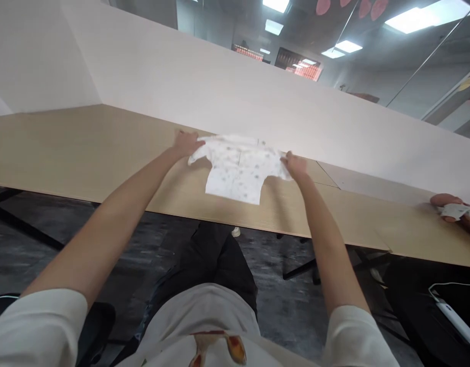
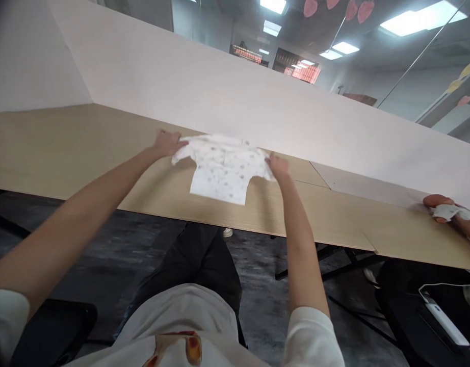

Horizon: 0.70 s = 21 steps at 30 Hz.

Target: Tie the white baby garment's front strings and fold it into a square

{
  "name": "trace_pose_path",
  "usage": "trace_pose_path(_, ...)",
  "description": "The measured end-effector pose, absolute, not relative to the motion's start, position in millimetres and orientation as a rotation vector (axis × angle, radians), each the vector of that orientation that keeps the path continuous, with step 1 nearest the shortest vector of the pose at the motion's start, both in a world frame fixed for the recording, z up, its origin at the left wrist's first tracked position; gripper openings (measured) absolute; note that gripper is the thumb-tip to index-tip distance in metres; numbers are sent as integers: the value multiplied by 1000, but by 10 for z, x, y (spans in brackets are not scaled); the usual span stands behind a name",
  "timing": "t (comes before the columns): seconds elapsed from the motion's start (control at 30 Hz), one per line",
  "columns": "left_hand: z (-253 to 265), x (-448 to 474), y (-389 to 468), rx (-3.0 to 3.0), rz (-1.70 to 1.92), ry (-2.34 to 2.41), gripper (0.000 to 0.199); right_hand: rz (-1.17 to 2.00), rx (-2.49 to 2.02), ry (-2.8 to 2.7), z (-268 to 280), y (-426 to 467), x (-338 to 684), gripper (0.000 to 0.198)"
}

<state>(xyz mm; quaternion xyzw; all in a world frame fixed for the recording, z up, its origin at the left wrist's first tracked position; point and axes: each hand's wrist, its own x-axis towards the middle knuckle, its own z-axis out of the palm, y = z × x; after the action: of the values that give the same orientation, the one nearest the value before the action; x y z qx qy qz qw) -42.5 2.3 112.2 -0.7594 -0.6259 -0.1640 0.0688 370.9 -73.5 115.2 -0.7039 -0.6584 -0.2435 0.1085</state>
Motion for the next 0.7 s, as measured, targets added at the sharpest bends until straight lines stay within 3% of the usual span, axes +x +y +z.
trace_pose_path(0.1,1395,-560,16,-2134,-757,-1743,73,-914,-1928,-1767,1482,-795,3766,44)
trace_pose_path(0.2,1289,-669,-43,-2176,-850,-1629,79,-948,-1831,-1741,1366,-896,3744,46)
trace_pose_path(0.43,200,-790,-419,-2482,-559,-1599,50,-664,-1800,-2480,252,-1254,3649,28)
trace_pose_path(0.57,-188,-928,-634,-2577,-460,-1433,46,-681,-1766,-2705,69,-1559,3698,30)
trace_pose_path(0.7,-214,-1123,-777,-2554,-475,-1369,30,-673,-1843,-2725,31,-1794,3806,33)
